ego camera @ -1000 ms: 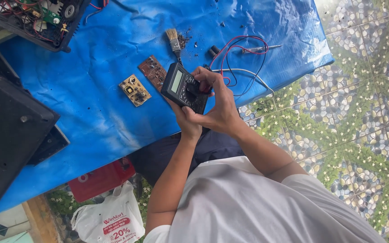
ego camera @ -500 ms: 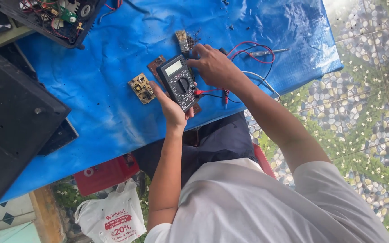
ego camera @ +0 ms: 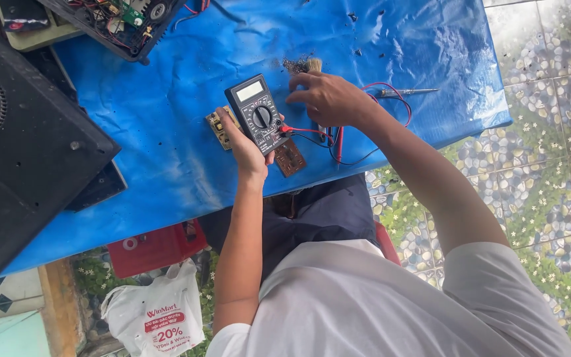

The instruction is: Cleaning dust from electronic circuit boards using a brush and testing components with a multimeter during an appliance repair.

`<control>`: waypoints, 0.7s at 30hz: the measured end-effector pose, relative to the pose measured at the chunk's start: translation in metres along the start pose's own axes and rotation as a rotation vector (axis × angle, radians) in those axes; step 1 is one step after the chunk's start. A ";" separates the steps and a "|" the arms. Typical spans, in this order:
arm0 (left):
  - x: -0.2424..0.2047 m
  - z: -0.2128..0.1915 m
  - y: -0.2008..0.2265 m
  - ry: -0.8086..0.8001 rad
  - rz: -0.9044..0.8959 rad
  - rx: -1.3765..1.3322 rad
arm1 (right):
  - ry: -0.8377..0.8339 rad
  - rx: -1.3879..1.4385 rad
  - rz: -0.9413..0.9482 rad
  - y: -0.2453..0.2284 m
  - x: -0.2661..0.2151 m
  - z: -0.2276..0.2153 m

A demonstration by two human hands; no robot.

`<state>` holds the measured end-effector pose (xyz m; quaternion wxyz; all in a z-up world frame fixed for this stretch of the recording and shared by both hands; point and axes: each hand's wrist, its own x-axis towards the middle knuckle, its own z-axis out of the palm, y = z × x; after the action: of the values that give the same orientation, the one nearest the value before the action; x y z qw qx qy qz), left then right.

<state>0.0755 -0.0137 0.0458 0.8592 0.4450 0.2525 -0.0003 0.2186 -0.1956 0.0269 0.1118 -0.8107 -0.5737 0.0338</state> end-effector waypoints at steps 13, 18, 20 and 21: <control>-0.003 0.000 0.004 -0.140 0.006 -0.003 | 0.093 -0.217 -0.056 0.009 -0.022 -0.006; -0.001 0.001 0.004 -0.146 0.019 0.048 | 0.308 -0.195 -0.029 0.009 -0.011 -0.025; 0.005 -0.002 -0.001 -0.120 0.030 0.038 | 0.518 0.002 0.019 0.008 -0.007 -0.044; 0.007 -0.001 -0.001 -0.119 0.031 0.037 | 0.518 0.002 0.018 -0.002 -0.003 -0.055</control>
<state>0.0807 -0.0121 0.0419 0.8641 0.4641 0.1941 -0.0180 0.2257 -0.2055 0.0805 0.2555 -0.7972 -0.5188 -0.1733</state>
